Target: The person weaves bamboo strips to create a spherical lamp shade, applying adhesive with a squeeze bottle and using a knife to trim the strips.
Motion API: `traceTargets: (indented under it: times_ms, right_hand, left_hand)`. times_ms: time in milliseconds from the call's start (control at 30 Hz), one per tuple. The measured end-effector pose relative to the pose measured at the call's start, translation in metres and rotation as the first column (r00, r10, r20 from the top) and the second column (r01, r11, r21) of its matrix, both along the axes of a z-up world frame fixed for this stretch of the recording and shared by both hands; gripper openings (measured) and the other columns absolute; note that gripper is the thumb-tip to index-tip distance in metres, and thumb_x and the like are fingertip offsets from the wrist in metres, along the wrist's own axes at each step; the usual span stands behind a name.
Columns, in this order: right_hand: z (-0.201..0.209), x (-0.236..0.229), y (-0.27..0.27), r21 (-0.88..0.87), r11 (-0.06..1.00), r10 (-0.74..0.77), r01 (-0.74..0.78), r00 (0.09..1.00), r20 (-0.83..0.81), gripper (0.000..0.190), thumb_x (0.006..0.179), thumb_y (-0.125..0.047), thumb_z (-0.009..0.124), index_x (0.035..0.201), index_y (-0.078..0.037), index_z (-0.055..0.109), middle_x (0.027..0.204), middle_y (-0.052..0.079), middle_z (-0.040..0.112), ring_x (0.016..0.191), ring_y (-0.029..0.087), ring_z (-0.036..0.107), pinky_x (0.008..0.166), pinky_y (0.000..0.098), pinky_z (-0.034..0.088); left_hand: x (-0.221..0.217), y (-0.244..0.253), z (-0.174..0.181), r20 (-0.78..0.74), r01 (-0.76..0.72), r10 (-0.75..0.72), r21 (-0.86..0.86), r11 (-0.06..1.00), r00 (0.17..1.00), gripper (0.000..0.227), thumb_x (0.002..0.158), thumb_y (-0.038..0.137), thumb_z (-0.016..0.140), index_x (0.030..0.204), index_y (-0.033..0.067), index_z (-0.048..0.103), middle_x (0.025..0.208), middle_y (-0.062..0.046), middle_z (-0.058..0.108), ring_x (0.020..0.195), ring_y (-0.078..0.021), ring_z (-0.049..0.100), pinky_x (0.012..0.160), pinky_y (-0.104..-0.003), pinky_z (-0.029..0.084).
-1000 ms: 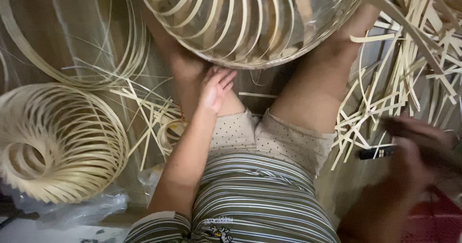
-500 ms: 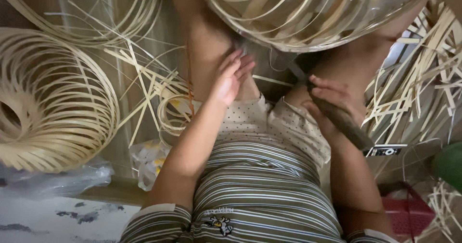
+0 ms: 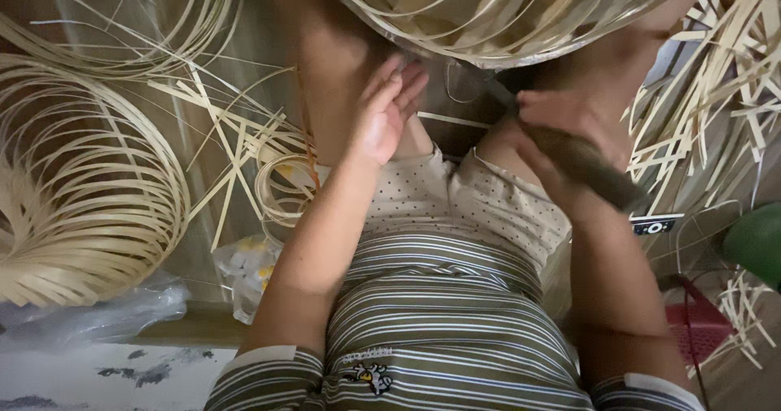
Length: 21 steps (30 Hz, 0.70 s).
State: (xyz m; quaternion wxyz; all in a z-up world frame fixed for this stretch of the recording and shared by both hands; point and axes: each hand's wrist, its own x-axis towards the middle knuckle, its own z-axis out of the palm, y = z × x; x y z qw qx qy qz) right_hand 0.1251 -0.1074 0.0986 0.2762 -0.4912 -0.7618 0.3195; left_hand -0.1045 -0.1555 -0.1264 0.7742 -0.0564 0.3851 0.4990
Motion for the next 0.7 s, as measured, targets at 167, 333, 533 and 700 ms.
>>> traceTargets:
  times_ms: [167,333,533,700]
  right_hand:
    - [0.011,-0.013,0.033,-0.06,0.996,0.078,-0.069,0.983,0.166,0.03,0.099,-0.014,0.092,0.114,-0.007,0.069,0.11,0.01,0.074,0.1,0.022,0.075,0.085,0.0323,0.062]
    - [0.022,-0.037,0.048,-0.1,0.995,0.028,-0.012,0.986,0.166,0.033,0.098,-0.02,0.09,0.119,-0.006,0.068,0.114,0.013,0.074,0.101,0.025,0.077,0.085,0.0316,0.063]
    - [0.005,-0.052,0.033,0.021,1.0,0.003,-0.01,0.956,0.293,0.055,0.074,-0.013,0.084,0.125,0.001,0.067,0.118,0.02,0.07,0.099,0.03,0.073,0.083,0.0355,0.062]
    - [-0.021,-0.016,0.031,-0.189,0.97,-0.125,0.156,0.978,0.169,0.034,0.089,-0.005,0.077,0.122,-0.009,0.07,0.123,0.014,0.067,0.103,0.023,0.07,0.09,0.0358,0.056]
  left_hand:
    - [0.003,0.008,0.001,0.014,-0.018,0.019,-0.032,0.999,1.0,0.075,0.097,0.025,0.07,0.159,0.0085,0.031,0.153,-0.018,0.052,0.143,-0.0321,0.05,0.115,-0.047,0.037]
    - [0.002,0.027,0.067,-0.275,0.065,-0.054,0.032,0.997,0.96,0.086,0.093,0.028,0.07,0.163,0.0099,0.025,0.157,-0.016,0.045,0.147,-0.0312,0.042,0.122,-0.049,0.032]
    - [-0.006,0.045,0.198,-0.679,0.511,0.227,0.695,0.506,0.698,0.076,0.093,0.025,0.078,0.156,0.0194,0.035,0.156,-0.013,0.044,0.148,-0.0254,0.04,0.128,-0.044,0.027]
    - [-0.003,0.088,0.221,-0.783,0.744,-0.131,0.505,0.438,0.609,0.035,0.093,0.018,0.082,0.126,0.0145,0.07,0.099,-0.006,0.071,0.084,-0.0159,0.071,0.079,-0.032,0.064]
